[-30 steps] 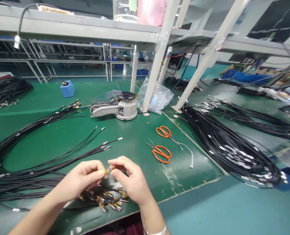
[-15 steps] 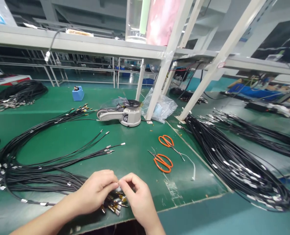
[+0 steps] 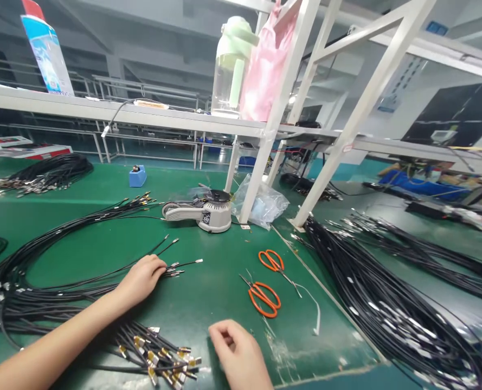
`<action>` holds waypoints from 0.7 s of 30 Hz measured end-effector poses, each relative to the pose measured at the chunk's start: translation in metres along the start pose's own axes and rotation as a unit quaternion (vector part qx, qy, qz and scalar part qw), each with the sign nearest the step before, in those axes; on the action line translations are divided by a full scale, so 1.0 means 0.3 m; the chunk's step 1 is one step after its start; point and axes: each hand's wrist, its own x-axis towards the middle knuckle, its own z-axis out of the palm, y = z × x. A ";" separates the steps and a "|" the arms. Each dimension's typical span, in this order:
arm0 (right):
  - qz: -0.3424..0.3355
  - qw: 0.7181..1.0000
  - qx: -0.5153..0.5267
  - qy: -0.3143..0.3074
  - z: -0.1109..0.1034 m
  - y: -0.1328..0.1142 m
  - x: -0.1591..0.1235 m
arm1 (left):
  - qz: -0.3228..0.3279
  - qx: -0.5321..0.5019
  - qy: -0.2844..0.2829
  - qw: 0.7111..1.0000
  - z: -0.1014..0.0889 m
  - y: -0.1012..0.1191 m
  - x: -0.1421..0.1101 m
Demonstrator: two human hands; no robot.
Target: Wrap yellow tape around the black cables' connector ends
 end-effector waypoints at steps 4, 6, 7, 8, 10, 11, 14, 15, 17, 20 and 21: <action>0.019 0.999 0.032 0.005 -0.051 -0.007 0.051 | -0.045 0.011 -0.016 0.999 0.030 -0.040 0.055; 0.017 0.999 0.048 -0.001 -0.045 -0.022 0.075 | -0.067 0.007 -0.018 0.998 0.041 -0.041 0.070; 0.014 0.998 0.058 -0.004 -0.037 -0.032 0.087 | -0.078 0.003 -0.017 0.997 0.044 -0.040 0.076; 0.011 0.998 0.068 -0.010 -0.030 -0.044 0.101 | -0.088 -0.003 -0.016 0.996 0.045 -0.039 0.083; 0.007 0.995 0.095 -0.020 -0.025 -0.078 0.140 | -0.103 -0.018 -0.012 0.994 0.042 -0.035 0.097; 0.010 0.993 0.115 -0.017 -0.030 -0.099 0.169 | -0.109 -0.027 -0.009 0.994 0.037 -0.031 0.102; 0.026 0.984 0.176 0.030 -0.074 -0.172 0.304 | -0.112 -0.050 0.012 0.992 0.016 -0.014 0.097; 0.031 0.980 0.188 0.053 -0.095 -0.195 0.365 | -0.108 -0.059 0.024 0.992 0.009 -0.008 0.086; 0.053 0.972 0.205 0.103 -0.132 -0.233 0.506 | -0.088 -0.086 0.060 0.991 0.006 -0.001 0.048; 0.112 0.956 0.223 0.154 -0.157 -0.269 0.718 | -0.009 -0.152 0.143 0.978 0.042 -0.004 -0.034; 0.129 0.951 0.229 0.165 -0.156 -0.278 0.776 | 0.031 -0.172 0.163 0.971 0.063 -0.007 -0.061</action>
